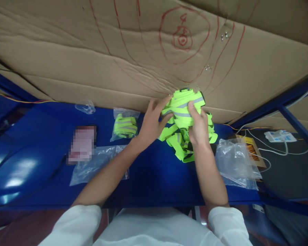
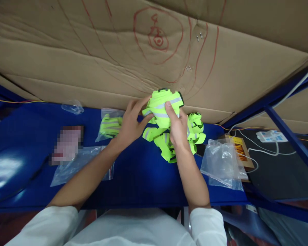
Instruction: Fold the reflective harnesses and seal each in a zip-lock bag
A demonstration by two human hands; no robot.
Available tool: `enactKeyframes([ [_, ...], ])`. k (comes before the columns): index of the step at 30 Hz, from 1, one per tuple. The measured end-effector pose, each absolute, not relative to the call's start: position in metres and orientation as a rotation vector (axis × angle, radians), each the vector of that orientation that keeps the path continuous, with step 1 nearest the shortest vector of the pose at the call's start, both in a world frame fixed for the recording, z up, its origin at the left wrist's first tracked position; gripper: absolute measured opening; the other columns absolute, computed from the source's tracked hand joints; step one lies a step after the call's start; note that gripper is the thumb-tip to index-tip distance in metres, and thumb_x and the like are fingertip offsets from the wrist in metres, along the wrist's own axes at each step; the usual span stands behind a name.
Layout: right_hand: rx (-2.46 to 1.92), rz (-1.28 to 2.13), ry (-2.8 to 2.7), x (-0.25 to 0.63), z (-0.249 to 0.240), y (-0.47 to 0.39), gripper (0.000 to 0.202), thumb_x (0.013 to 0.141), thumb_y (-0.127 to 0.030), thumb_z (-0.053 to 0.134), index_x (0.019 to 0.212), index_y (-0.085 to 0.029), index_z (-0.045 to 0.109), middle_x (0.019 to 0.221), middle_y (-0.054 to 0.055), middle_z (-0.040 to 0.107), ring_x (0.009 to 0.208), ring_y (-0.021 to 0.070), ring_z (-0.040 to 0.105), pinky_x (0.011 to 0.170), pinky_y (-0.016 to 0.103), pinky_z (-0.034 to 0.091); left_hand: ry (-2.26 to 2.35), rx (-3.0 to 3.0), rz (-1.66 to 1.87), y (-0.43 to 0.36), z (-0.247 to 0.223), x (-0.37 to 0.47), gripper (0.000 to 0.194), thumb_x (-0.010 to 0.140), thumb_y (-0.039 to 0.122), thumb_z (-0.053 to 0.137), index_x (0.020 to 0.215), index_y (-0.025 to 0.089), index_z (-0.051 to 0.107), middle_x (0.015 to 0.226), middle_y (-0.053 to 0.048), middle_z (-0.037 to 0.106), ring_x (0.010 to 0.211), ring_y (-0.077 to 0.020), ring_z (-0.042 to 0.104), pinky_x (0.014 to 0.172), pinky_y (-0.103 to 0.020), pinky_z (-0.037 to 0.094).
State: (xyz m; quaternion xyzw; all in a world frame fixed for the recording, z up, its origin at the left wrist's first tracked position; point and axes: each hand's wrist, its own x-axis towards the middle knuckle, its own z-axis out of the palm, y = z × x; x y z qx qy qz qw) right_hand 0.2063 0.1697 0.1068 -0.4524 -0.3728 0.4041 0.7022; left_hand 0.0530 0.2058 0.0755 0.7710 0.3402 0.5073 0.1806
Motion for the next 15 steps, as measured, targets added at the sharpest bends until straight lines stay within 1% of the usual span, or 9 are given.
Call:
enactKeyframes([
  [3,-0.977,0.882,-0.787,0.196,0.102,0.172,0.052,0.08,-0.055,0.078,0.116,-0.018,0.074,0.12,0.009,0.076,0.118,0.0283,0.071,0.104,0.043,0.056,0.747,1.897,1.448,0.206,0.07,0.065,0.051,0.101,0.042,0.056,0.149,0.026,0.049,0.149,-0.013,0.054,0.139,-0.0263,0.05,0.117,-0.044,0.042],
  [5,-0.976,0.894,-0.753,0.189,0.099,0.172,0.052,0.081,-0.055,0.076,0.117,-0.017,0.072,0.12,0.009,0.076,0.117,0.0276,0.071,0.102,0.042,0.058,0.598,1.612,1.392,0.203,0.068,0.074,0.052,0.101,0.038,0.052,0.152,0.03,0.045,0.154,-0.008,0.052,0.146,-0.0251,0.045,0.121,-0.045,0.039],
  [7,-1.008,0.899,-0.739,0.181,0.094,0.171,0.051,0.083,-0.055,0.073,0.119,-0.018,0.07,0.122,0.009,0.075,0.115,0.0267,0.071,0.098,0.04,0.059,0.499,1.302,1.341,0.198,0.067,0.082,0.054,0.099,0.038,0.051,0.152,0.032,0.043,0.151,-0.005,0.056,0.144,-0.0251,0.048,0.119,-0.046,0.041],
  [8,-1.035,0.899,-0.747,0.176,0.092,0.17,0.051,0.084,-0.056,0.071,0.12,-0.019,0.069,0.124,0.009,0.074,0.114,0.0264,0.072,0.097,0.039,0.059,0.471,1.165,1.331,0.196,0.067,0.085,0.055,0.097,0.042,0.053,0.151,0.032,0.044,0.148,-0.005,0.058,0.142,-0.0256,0.051,0.117,-0.046,0.043],
  [11,-1.11,0.883,-0.816,0.163,0.086,0.164,0.052,0.087,-0.059,0.066,0.122,-0.02,0.067,0.126,0.009,0.073,0.118,0.0253,0.07,0.097,0.037,0.059,0.468,0.933,1.373,0.189,0.067,0.088,0.062,0.089,0.056,0.067,0.143,0.031,0.051,0.142,-0.007,0.062,0.136,-0.0259,0.057,0.114,-0.042,0.046],
  [12,-1.122,0.871,-0.841,0.16,0.085,0.162,0.052,0.088,-0.058,0.065,0.123,-0.02,0.067,0.127,0.009,0.072,0.12,0.0248,0.068,0.099,0.036,0.058,0.494,0.912,1.402,0.187,0.066,0.087,0.065,0.085,0.058,0.073,0.14,0.03,0.053,0.139,-0.007,0.064,0.135,-0.0255,0.058,0.113,-0.04,0.047],
  [15,-1.116,0.848,-0.852,0.155,0.083,0.159,0.053,0.088,-0.056,0.065,0.127,-0.02,0.063,0.132,0.009,0.068,0.126,0.023,0.064,0.105,0.034,0.054,0.571,0.894,1.481,0.183,0.067,0.086,0.066,0.074,0.05,0.087,0.131,0.029,0.06,0.131,-0.006,0.069,0.126,-0.0251,0.064,0.108,-0.036,0.051],
])
